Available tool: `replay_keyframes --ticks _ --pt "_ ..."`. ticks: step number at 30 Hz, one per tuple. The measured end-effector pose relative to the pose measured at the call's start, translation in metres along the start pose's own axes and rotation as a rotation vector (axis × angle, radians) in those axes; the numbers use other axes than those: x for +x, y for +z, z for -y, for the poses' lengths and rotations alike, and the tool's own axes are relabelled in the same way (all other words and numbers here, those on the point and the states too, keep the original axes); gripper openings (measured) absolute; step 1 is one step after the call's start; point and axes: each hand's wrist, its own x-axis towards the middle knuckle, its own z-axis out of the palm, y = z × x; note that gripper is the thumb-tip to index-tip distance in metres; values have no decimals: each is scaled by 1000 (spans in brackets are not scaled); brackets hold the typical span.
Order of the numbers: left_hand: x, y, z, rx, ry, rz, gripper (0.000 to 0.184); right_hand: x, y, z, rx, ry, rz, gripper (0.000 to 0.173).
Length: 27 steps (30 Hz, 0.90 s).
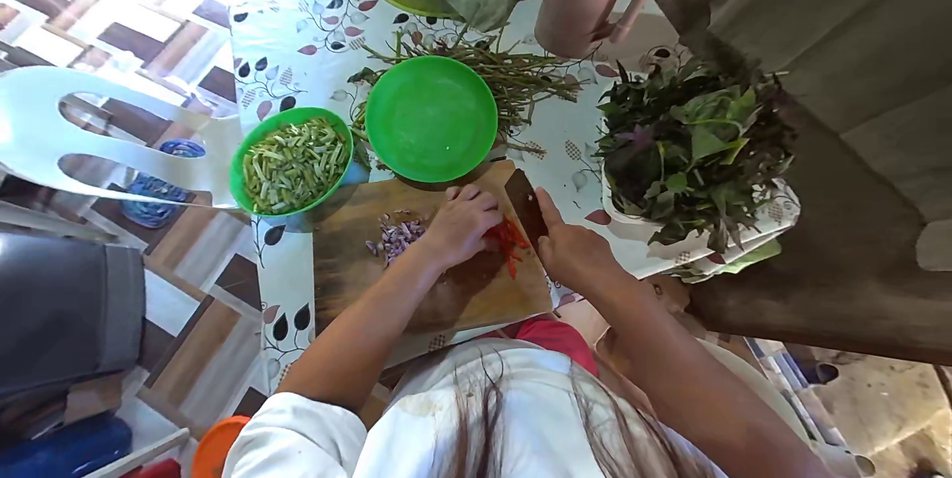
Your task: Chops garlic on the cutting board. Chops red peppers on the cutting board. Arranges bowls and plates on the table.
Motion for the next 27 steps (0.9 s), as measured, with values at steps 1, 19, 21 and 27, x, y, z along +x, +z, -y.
replay_keyframes --ticks 1,19,21,27 --pt "-3 5 -5 5 12 -8 32 1 1 0 7 -8 1 78" --pt "-153 -44 57 -174 -682 -829 40 43 33 -73 769 101 -454 60" --pt "-182 -48 74 -290 -876 -931 46 44 29 -69 628 108 -468 58" --pt "-200 -57 104 -876 -1204 -1019 55 44 18 -40 252 264 -345 53"
